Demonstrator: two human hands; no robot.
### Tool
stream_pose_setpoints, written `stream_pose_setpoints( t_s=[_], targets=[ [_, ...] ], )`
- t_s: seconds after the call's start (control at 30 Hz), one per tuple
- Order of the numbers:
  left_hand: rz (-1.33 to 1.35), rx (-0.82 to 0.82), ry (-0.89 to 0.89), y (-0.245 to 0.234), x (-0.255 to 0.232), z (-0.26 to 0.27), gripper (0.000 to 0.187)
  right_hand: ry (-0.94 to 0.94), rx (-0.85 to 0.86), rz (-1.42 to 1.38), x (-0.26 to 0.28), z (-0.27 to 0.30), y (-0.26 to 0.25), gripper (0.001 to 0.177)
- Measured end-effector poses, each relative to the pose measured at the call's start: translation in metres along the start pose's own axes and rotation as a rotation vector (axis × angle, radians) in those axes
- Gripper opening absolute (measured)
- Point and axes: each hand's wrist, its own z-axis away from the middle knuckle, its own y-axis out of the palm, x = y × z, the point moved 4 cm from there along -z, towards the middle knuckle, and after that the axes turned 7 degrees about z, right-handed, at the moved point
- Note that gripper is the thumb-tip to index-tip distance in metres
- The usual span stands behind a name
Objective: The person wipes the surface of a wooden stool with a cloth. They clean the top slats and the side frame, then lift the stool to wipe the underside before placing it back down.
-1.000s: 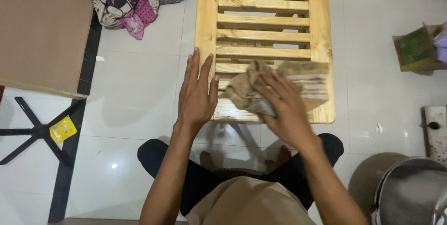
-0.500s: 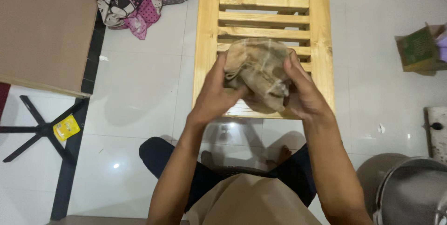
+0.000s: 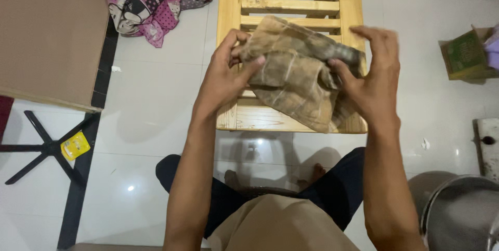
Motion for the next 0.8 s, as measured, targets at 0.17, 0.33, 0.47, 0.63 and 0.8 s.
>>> stream_pose_setpoints(
  t_s=[0.17,0.33,0.47,0.63,0.8],
  targets=[
    [0.343,-0.02,0.043,0.008,0.022,-0.002,0.024,0.116,0.038,-0.167,0.003,0.022,0.02,0.034],
    [0.012,-0.016,0.123,0.01,0.013,0.003,0.064,0.343,0.331,-0.225,0.009,0.045,0.04,0.057],
    [-0.253,0.184,0.093,0.02,-0.008,0.019,0.138,0.261,0.433,-0.205,0.029,0.061,0.045,0.075],
    [-0.407,0.111,-0.097,0.012,-0.01,0.042,0.141,0.34,0.379,-0.028,0.025,0.067,0.033,0.074],
    [-0.337,0.017,0.021,0.007,-0.01,0.038,0.133,0.462,0.444,0.088,0.018,0.066,0.034,0.057]
  ],
)
